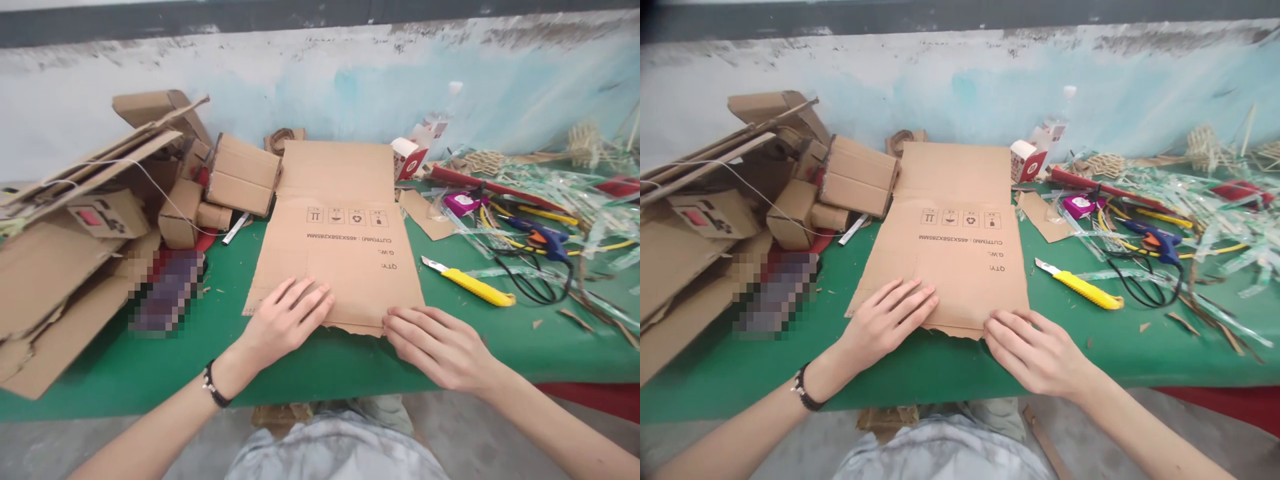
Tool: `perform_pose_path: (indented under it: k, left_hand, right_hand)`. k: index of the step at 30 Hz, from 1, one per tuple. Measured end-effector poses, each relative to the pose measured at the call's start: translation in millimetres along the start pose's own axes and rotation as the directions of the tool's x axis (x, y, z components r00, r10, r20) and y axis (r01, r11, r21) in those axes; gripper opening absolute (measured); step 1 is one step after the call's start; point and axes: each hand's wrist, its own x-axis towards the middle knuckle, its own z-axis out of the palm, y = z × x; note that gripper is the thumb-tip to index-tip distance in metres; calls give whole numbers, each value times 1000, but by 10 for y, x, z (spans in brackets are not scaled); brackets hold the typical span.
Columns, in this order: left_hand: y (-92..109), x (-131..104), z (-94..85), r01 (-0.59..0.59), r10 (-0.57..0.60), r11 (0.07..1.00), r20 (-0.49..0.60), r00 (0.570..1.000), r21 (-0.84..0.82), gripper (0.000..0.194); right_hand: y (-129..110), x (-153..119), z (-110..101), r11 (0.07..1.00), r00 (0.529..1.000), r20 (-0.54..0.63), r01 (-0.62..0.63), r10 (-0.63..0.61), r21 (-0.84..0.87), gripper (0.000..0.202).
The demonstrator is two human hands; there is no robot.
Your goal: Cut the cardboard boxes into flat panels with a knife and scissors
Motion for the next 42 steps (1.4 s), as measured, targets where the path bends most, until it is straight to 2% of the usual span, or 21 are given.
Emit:
perform_pose_path:
  k: [2, 4, 9, 17, 22, 26, 29, 31, 33, 36, 38, 41, 42]
  left_hand:
    - [-11, 7, -9, -1, 1, 1000, -60, 998, -2, 37]
    - [4, 29, 3, 5, -7, 1000, -115, 993, -15, 34]
    - [67, 102, 38, 17, -30, 998, -201, 979, -68, 27]
    - [82, 112, 86, 75, -103, 986, -189, 977, -151, 27]
    - [98, 77, 134, 129, -164, 965, -139, 977, -229, 28]
    - [106, 96, 99, 62, -79, 989, -128, 989, -131, 26]
    - [127, 148, 61, 26, -37, 997, -162, 986, -68, 23]
    - [148, 197, 13, 29, -40, 998, -186, 982, -60, 22]
    - [158, 238, -88, 82, -90, 995, -165, 982, -54, 24]
    - [88, 212, -362, 187, -189, 982, -47, 981, -36, 34]
    - [-55, 113, -570, 223, -224, 973, -19, 974, -52, 41]
    - [-408, -71, -758, 247, -275, 953, -154, 949, -176, 50]
    - [-544, -109, -768, 269, -319, 935, -213, 924, -232, 51]
  right_hand:
    - [-52, 93, 2, 995, 997, 5, -80, 80, -53, 17]
    - [-115, 184, 32, 982, 987, 36, -150, 155, -113, 24]
    - [-180, 305, 113, 970, 979, 23, -199, 204, -138, 26]
    - [-92, 363, 163, 974, 979, 54, -190, 197, -120, 28]
    - [-81, 329, 234, 978, 981, 86, -161, 173, -134, 28]
    - [-92, 283, 290, 976, 979, 52, -189, 195, -107, 26]
    - [-118, 276, 316, 957, 965, 13, -259, 263, -129, 29]
    - [-136, 286, 307, 946, 954, 3, -296, 299, -134, 33]
    - [-142, 298, 270, 946, 953, -5, -301, 303, -118, 36]
    - [-121, 301, 179, 956, 960, -38, -281, 278, -85, 42]
    - [-95, 289, 123, 960, 960, -74, -273, 268, -60, 46]
    - [-65, 276, 85, 959, 949, -157, -282, 274, -33, 48]
    - [-61, 279, 84, 959, 945, -182, -282, 273, -27, 49]
